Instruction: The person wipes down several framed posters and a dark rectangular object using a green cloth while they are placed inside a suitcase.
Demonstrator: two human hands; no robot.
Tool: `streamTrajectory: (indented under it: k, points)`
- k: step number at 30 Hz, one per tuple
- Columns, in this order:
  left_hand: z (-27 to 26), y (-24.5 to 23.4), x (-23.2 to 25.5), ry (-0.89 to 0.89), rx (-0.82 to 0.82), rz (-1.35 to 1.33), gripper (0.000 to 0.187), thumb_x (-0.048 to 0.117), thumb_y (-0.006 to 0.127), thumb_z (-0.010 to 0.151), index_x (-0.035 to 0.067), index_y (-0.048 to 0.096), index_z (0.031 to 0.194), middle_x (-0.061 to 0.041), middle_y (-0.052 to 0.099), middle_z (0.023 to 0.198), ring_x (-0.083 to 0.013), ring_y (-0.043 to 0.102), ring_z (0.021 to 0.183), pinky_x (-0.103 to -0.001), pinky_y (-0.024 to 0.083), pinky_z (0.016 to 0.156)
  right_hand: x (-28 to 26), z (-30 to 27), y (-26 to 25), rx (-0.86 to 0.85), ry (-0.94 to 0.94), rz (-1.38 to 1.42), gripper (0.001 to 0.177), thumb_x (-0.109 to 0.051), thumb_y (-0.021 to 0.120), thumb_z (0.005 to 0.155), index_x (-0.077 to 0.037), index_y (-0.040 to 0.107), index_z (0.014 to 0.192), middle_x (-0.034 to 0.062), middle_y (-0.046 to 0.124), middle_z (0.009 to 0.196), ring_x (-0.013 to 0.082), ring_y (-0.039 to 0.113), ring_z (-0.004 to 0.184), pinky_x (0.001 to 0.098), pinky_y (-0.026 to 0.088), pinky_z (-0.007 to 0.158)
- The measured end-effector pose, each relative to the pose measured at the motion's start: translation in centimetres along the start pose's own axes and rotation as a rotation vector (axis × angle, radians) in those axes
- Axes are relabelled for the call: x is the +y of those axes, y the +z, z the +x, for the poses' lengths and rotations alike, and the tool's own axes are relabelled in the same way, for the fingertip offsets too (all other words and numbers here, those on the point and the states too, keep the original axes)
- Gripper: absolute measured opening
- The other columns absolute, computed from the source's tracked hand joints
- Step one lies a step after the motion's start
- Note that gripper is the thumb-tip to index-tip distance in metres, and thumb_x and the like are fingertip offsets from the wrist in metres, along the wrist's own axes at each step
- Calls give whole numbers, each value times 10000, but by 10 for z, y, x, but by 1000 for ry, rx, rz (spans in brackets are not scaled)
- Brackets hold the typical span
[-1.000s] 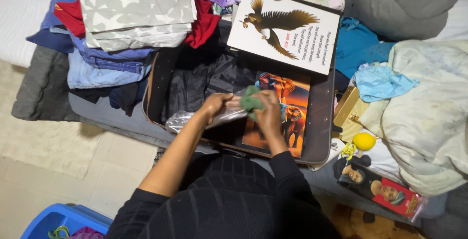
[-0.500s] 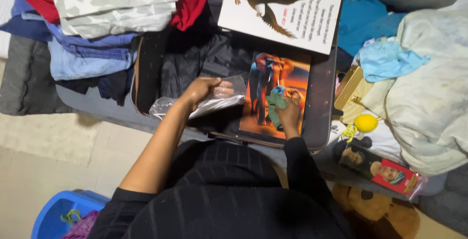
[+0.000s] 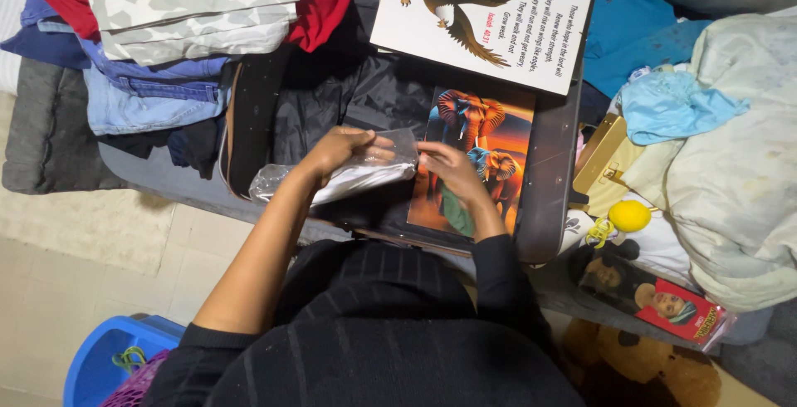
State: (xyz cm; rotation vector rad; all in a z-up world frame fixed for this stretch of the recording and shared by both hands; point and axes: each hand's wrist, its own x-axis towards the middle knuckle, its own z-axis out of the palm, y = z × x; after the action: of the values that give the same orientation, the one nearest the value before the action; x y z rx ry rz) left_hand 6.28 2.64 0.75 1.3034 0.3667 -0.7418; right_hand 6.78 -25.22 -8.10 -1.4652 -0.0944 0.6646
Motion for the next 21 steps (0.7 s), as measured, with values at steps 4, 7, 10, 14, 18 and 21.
streamTrajectory:
  k: [4, 7, 10, 14, 18, 21]
  points:
    - [15, -16, 2, 163, 17, 129, 417, 256, 493, 1066, -57, 737, 1194, -156, 808, 1030, -175, 720, 925, -297, 547, 877, -32, 7, 37, -33, -7, -47, 314, -74, 712, 933, -18, 690, 1242, 73, 737, 1124, 107, 684, 988, 251, 550, 876]
    - [25, -17, 12, 262, 172, 414, 362, 263, 543, 1066, 8, 776, 1173, -132, 819, 1043, -203, 696, 938, -339, 529, 890, -18, 18, 41, 75, -39, -73, 234, -26, 697, 948, 2, 735, 1178, 90, 771, 1026, 107, 708, 910, 237, 559, 824]
    - [10, -1, 24, 685, 694, 730, 304, 177, 697, 929, 49, 732, 1203, -141, 746, 1107, -323, 700, 984, -396, 523, 844, 2, 30, 43, 148, -39, -78, 216, -16, 684, 940, 7, 758, 1143, 88, 779, 981, 117, 717, 866, 239, 554, 757]
    - [-29, 30, 26, 969, 860, 823, 183, 113, 754, 890, 56, 762, 1064, -112, 764, 1032, -341, 702, 912, -422, 539, 819, 13, 27, 55, 183, 49, 113, 207, -64, 686, 948, 16, 734, 1133, 84, 783, 987, 146, 751, 863, 232, 537, 694]
    - [-57, 54, 2, 801, 787, 738, 136, 137, 796, 850, 72, 762, 964, -105, 748, 933, -284, 714, 795, -375, 549, 690, 1, 23, 74, 141, 99, 225, 222, -103, 686, 971, 47, 719, 1131, 100, 759, 966, 158, 724, 838, 232, 524, 677]
    - [-60, 49, -2, 748, 798, 710, 144, 137, 816, 824, 59, 751, 926, -96, 744, 888, -266, 702, 712, -357, 533, 621, -15, 21, 82, 128, 106, 288, 228, -102, 679, 977, 44, 714, 1149, 123, 757, 956, 163, 731, 846, 236, 542, 709]
